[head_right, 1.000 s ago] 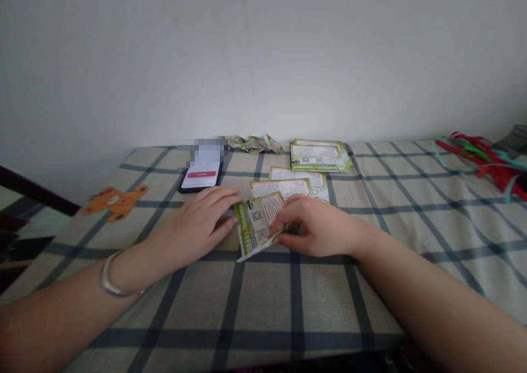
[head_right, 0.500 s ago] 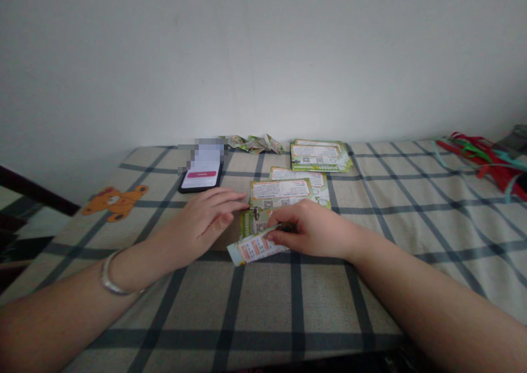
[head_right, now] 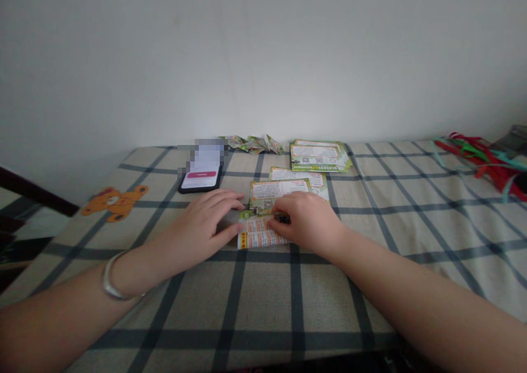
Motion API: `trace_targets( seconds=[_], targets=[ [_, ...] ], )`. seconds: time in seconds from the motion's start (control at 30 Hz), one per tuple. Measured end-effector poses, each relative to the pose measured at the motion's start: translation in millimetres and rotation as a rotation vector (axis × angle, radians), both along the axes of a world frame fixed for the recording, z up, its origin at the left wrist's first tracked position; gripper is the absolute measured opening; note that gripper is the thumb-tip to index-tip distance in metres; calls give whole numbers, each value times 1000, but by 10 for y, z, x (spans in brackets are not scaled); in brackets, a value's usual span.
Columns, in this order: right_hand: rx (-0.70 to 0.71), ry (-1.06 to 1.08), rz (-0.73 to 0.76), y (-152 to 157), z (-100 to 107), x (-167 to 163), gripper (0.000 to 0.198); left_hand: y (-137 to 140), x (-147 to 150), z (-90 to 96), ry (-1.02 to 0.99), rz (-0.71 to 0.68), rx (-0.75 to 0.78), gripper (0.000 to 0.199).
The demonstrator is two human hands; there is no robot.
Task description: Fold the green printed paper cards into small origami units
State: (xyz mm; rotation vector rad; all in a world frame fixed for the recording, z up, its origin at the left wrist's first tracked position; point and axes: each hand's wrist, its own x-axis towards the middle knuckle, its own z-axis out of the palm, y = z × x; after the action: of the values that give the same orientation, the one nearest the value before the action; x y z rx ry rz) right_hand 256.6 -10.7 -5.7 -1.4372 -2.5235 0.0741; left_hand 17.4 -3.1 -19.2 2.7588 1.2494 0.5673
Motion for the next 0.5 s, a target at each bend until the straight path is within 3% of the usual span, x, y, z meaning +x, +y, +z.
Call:
trace_targets(
  seconds=[0.3,0.5],
  targets=[
    [54,-16,-30,17,2,-25,22,-48,5,14,67,12,113,28],
    [97,-3,-8,15,-23,1,22,-41,7,-24,15,48,16,27]
  ],
)
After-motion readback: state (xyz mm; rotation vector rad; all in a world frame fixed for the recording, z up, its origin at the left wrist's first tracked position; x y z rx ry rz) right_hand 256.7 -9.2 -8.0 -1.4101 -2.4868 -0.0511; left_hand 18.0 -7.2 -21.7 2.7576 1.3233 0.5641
